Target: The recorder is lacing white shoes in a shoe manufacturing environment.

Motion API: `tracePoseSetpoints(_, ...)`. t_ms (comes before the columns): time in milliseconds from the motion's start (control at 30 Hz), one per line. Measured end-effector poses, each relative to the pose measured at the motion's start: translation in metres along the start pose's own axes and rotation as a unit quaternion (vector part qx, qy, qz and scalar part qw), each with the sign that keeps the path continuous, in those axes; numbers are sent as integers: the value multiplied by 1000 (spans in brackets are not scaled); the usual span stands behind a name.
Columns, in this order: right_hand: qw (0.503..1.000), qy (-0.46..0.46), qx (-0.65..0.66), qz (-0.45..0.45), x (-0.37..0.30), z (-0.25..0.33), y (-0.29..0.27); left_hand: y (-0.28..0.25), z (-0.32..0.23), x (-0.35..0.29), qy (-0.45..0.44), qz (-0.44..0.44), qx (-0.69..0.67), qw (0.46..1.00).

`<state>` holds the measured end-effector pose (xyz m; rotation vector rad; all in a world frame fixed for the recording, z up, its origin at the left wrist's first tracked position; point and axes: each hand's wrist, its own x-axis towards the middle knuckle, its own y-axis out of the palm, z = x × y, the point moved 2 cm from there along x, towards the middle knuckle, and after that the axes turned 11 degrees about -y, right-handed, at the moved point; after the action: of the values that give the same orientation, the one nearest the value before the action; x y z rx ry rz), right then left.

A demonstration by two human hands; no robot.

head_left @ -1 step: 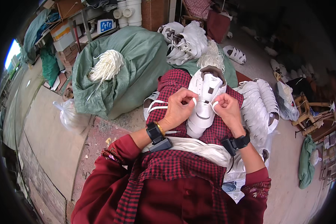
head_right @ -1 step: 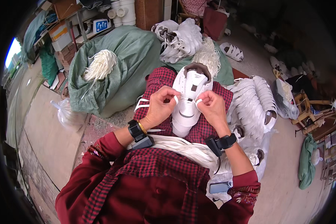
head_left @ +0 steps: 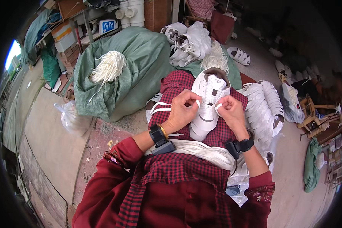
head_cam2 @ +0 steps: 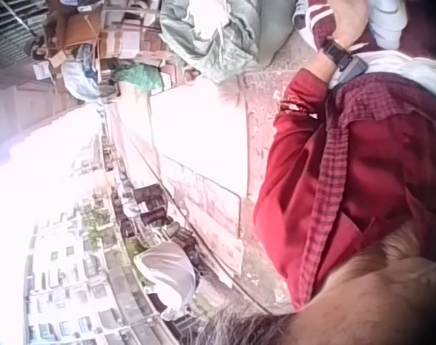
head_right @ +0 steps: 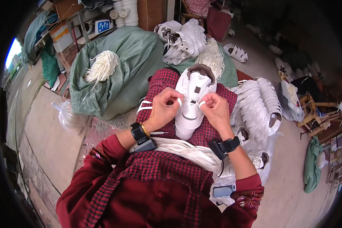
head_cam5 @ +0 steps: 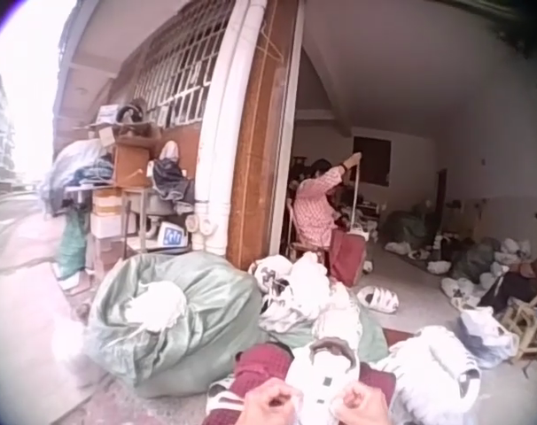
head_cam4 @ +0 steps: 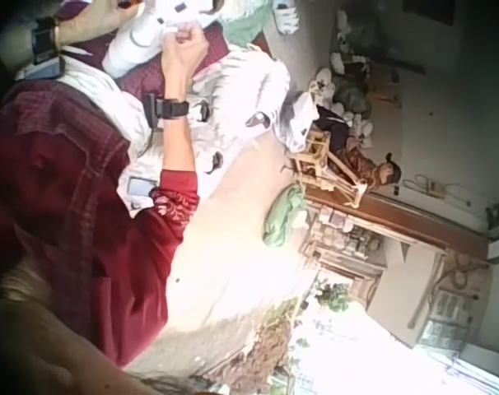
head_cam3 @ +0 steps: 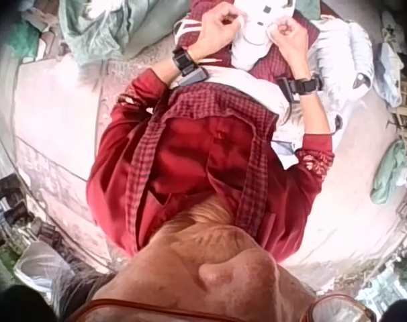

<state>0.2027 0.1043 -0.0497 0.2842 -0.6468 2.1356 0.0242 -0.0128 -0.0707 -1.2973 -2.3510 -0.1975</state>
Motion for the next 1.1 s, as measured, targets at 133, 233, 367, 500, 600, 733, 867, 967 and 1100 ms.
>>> tracePoseSetpoints(133,1000,-7,11,-18,-2,1,5,0,-4,-2,84,-23,94,992)
tracePoseSetpoints(233,997,0,68,-29,-1,-3,2,5,-9,5,68,-10,109,992)
tracePoseSetpoints(367,998,-58,5,-13,-1,22,2,-7,-26,17,28,66,142,987)
tracePoseSetpoints(500,968,-153,-189,69,11,51,-9,-7,-41,40,120,223,290,923)
tracePoseSetpoints(600,909,-185,-315,198,22,72,-16,-4,-54,54,140,301,385,861)
tracePoseSetpoints(733,804,-330,-421,261,36,82,-11,0,-55,63,336,289,444,778)
tracePoseSetpoints(867,799,-282,-401,349,45,67,-15,4,-64,75,319,373,494,717)
tracePoseSetpoints(967,782,-292,-402,376,49,62,-14,14,-66,83,278,416,541,676)
tracePoseSetpoints(1100,791,-282,-367,400,54,64,-11,11,-69,89,244,452,529,676)
